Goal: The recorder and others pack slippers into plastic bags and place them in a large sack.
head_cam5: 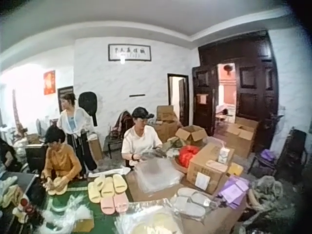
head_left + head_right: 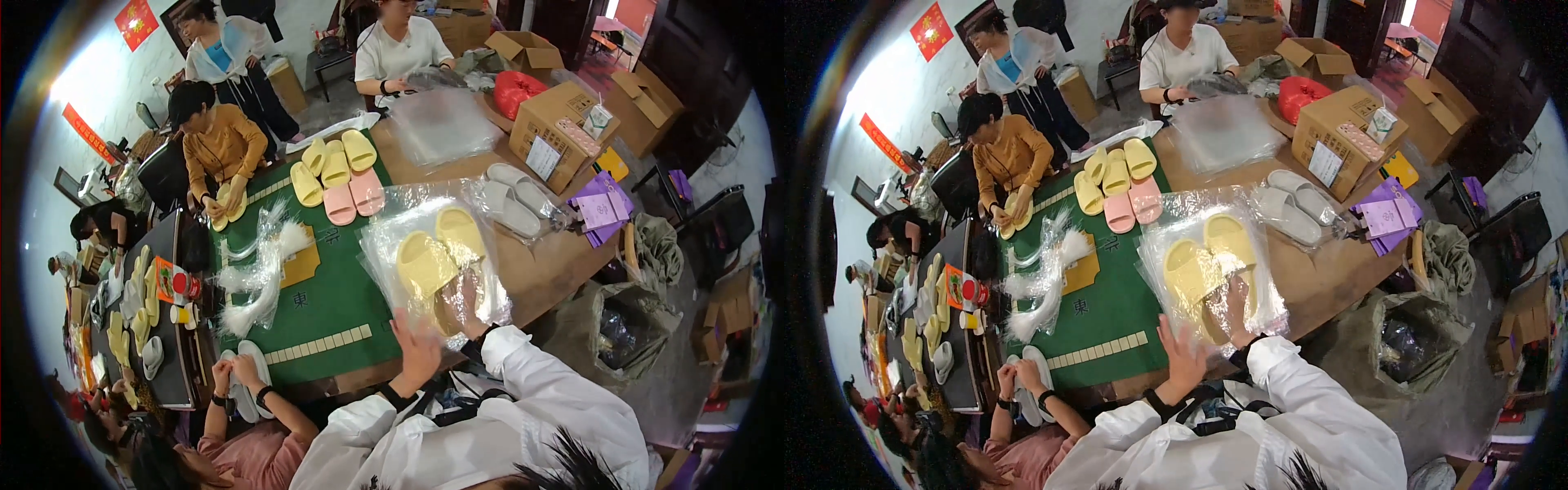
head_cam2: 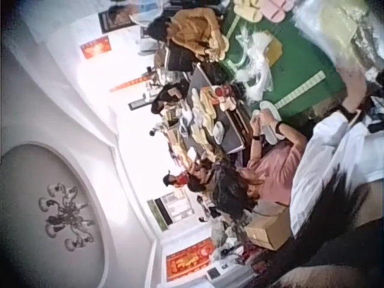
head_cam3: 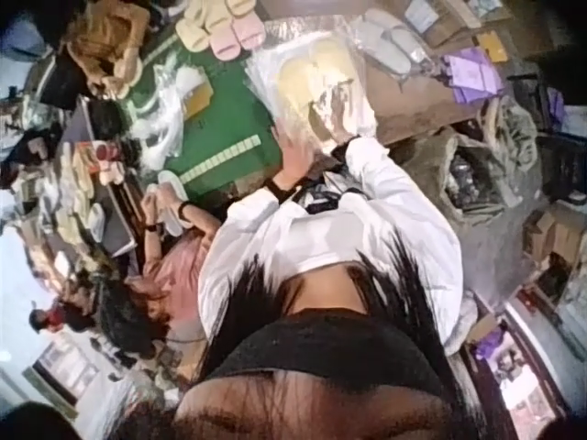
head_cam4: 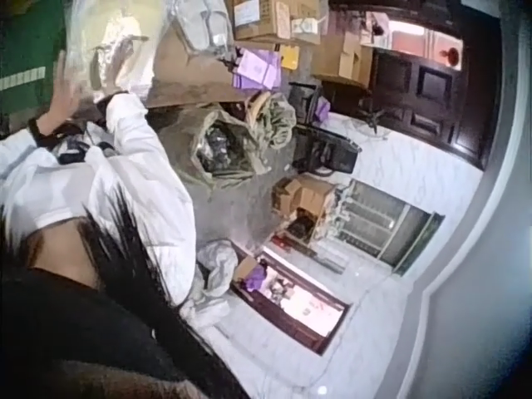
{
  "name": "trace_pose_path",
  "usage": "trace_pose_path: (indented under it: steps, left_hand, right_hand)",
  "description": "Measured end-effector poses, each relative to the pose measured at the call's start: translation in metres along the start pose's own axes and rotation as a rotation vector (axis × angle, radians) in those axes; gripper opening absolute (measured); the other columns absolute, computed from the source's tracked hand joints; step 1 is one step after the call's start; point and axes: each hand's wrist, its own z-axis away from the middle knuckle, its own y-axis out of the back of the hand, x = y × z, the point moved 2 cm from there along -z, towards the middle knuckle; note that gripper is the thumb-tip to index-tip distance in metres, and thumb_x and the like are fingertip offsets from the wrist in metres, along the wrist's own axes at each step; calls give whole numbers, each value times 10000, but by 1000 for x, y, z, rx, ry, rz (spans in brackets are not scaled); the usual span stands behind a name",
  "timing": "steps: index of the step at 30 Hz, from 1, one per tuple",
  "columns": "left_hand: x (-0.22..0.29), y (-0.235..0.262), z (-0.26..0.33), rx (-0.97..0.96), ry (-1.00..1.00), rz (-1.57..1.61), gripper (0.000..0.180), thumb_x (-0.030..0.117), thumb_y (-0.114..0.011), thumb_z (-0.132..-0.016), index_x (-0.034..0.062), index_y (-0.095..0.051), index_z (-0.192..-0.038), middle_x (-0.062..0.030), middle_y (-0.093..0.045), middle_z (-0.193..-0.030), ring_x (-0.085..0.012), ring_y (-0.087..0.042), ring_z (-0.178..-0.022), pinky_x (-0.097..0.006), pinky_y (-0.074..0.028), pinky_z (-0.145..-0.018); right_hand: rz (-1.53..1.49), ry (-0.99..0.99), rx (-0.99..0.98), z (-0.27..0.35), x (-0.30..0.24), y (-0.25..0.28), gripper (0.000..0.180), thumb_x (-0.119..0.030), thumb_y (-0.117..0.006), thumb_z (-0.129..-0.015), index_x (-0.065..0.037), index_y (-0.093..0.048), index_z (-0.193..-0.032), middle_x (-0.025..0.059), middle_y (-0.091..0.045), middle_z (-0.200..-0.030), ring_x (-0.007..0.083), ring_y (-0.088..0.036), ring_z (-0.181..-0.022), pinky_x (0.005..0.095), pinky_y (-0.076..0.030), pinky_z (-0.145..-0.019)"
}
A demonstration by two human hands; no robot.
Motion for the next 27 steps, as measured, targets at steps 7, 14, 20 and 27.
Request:
trace_pose_path:
  steps: [7, 14, 20, 27]
  left_hand:
    - [-60, -36, 21, -294, 590, 674, 719, -70, -451, -817, 41, -56, -1407, -213, -572, -1064, -267, -607, -915, -315, -511, -742]
    - [-45, -67, 1, -512, 1386, 1438, 572, -29, -443, -864, 45, -147, -1348, -257, -449, -1186, -356, -524, -1047, -431, -470, -893]
    - [-10, -83, -5, -523, 1343, 1394, 709, -50, -471, -845, 2, 26, -1349, -285, -461, -1154, -337, -569, -996, -419, -481, -886]
    - [71, -99, -24, -909, 937, 1325, 534, -34, -494, -854, 24, -257, -1329, -139, -538, -1130, -224, -569, -997, -322, -476, -857]
  right_hand:
    - [341, 13, -138, -48, -22, -35, 257, -119, -520, -752, 49, -577, -937, 217, -511, -1030, 419, -443, -1013, 492, -337, -871]
    - [115, 163, -513, -31, 23, -1, 247, -159, -519, -801, -13, -597, -985, 201, -590, -958, 354, -565, -873, 403, -447, -772]
    - [-195, -807, -761, 30, 51, 114, 529, -488, -429, -906, -17, -643, -795, 41, -612, -652, 146, -590, -613, 285, -475, -573]
    - [-1121, -1277, -475, 3, 72, 126, 473, -474, -422, -904, -28, -559, -982, 124, -631, -829, 213, -621, -688, 344, -521, -596]
